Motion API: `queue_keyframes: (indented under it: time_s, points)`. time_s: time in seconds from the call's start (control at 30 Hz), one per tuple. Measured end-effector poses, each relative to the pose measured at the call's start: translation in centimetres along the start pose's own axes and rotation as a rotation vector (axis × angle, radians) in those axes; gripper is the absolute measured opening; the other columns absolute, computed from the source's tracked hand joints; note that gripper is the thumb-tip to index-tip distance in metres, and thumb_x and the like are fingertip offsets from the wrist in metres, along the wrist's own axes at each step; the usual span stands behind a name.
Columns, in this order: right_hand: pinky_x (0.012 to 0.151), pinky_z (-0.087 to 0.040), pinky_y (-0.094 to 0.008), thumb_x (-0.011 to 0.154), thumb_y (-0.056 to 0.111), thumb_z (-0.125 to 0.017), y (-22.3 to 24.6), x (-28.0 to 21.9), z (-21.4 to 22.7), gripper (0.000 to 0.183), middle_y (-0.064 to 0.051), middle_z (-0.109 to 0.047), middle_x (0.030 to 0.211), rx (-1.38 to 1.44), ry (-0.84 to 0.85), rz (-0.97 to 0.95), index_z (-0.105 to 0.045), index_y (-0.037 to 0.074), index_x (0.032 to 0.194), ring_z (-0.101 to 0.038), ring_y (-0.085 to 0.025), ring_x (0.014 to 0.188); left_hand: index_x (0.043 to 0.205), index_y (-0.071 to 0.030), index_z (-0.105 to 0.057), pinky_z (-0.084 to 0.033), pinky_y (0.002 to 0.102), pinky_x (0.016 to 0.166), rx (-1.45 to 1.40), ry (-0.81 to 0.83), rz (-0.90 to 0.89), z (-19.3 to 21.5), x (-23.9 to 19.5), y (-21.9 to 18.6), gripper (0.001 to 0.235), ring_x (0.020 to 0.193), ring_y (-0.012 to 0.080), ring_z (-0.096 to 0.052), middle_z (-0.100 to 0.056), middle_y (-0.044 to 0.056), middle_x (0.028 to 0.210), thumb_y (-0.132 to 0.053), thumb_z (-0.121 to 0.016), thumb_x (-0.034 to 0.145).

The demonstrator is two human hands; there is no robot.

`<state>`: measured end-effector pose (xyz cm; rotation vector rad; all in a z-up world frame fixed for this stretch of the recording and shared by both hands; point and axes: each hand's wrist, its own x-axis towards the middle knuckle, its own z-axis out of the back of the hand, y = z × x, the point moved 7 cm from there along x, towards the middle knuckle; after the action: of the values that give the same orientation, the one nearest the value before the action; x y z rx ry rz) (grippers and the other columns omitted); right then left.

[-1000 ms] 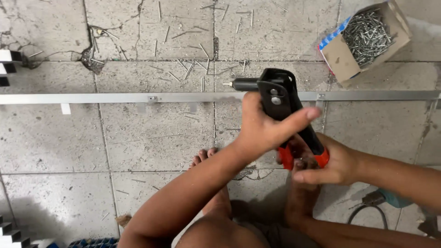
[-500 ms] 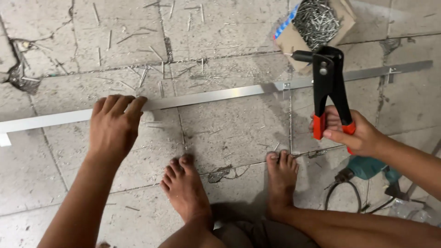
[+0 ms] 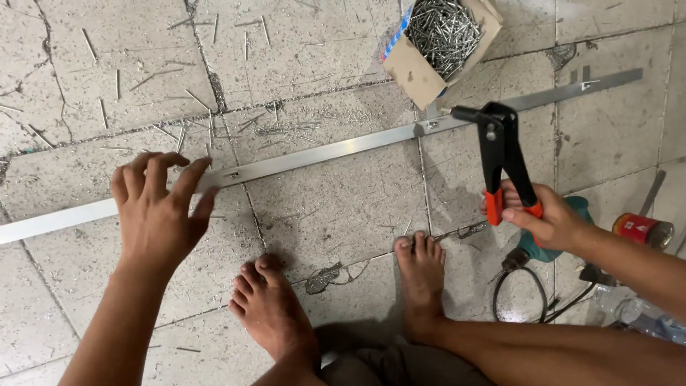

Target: Riveting metal brackets onto a long aluminum strip using a manual rivet gun

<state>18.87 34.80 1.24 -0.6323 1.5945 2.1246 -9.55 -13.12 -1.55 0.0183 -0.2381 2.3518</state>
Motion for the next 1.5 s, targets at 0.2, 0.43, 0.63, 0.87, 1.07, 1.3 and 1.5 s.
queue_keyframes:
  time_s: [0.2,0.43,0.63,0.87,1.07,1.3,1.5]
  points:
    - [0.100,-0.056,-0.036,0.088,0.021,-0.062,-1.0,-0.4,-1.1,0.045,-0.010,-0.077,0.118,-0.111,0.046,-0.049,-0.064,0.001,0.128,-0.075,-0.023,0.110,0.129,-0.029,-0.077,-0.030,0.045,0.112,0.140,-0.088,-0.039,-1.3,-0.2,-0.9,0.032,0.124,0.0248,-0.061,-0.077,-0.007,0.122,-0.038,-0.076,0.098]
    - [0.064,-0.040,-0.030,0.094,0.037,-0.057,4.6,2.6,-5.6,0.028,0.002,-0.055,0.071,-0.281,0.198,-0.037,-0.064,0.012,0.084,-0.052,-0.014,0.063,0.125,-0.018,-0.072,-0.030,0.049,0.106,-0.324,-0.291,-0.194,-0.4,5.5,-11.6,0.035,0.121,0.0279,-0.057,-0.073,-0.001,0.121,-0.022,-0.084,0.092]
    - [0.057,-0.048,-0.037,0.097,0.037,-0.053,7.9,4.9,-7.1,0.036,-0.007,-0.061,0.059,-0.321,0.144,0.025,-0.068,0.009,0.079,-0.054,-0.020,0.057,0.106,-0.016,-0.071,-0.041,0.045,0.091,-0.577,-0.448,-0.178,0.9,2.3,-14.9,0.025,0.105,0.0290,-0.058,-0.065,0.005,0.104,-0.015,-0.079,0.083]
    - [0.083,-0.043,-0.030,0.106,0.048,-0.035,6.3,2.8,-6.8,0.054,-0.003,-0.062,0.079,-0.178,0.200,0.055,-0.057,0.009,0.077,-0.060,-0.017,0.078,0.110,-0.009,-0.064,-0.040,0.037,0.072,-0.793,-0.257,-0.164,1.3,-1.1,-14.9,0.016,0.090,0.0261,-0.057,-0.062,0.008,0.104,-0.007,-0.068,0.095]
    - [0.078,-0.043,-0.031,0.103,0.044,-0.036,3.4,2.8,-5.6,0.047,-0.001,-0.064,0.077,-0.358,0.114,-0.083,-0.063,0.011,0.082,-0.059,-0.016,0.073,0.104,-0.008,-0.068,-0.052,0.030,0.073,-0.937,-0.215,-0.195,-1.3,-0.5,-17.4,0.015,0.088,0.0200,-0.060,-0.068,0.006,0.097,-0.004,-0.069,0.090]
    - [0.074,-0.046,-0.033,0.097,0.046,-0.038,5.3,3.1,-5.2,0.048,-0.003,-0.071,0.082,-0.551,0.104,-0.297,-0.071,0.015,0.115,-0.066,-0.018,0.078,0.108,-0.003,-0.067,-0.057,0.035,0.083,-1.277,0.007,-0.092,-1.6,3.3,-19.8,0.022,0.091,0.0227,-0.066,-0.070,0.011,0.098,-0.022,-0.063,0.098]
    - [0.060,-0.043,-0.035,0.097,0.055,-0.041,8.4,3.2,-5.3,0.048,-0.002,-0.055,0.064,-0.771,0.117,-0.511,-0.062,0.014,0.084,-0.055,-0.018,0.060,0.124,-0.001,-0.064,-0.060,0.036,0.099,-1.783,0.654,0.342,-3.9,7.8,-23.1,0.075,0.109,0.0293,-0.072,-0.071,0.018,0.123,-0.053,-0.071,0.071]
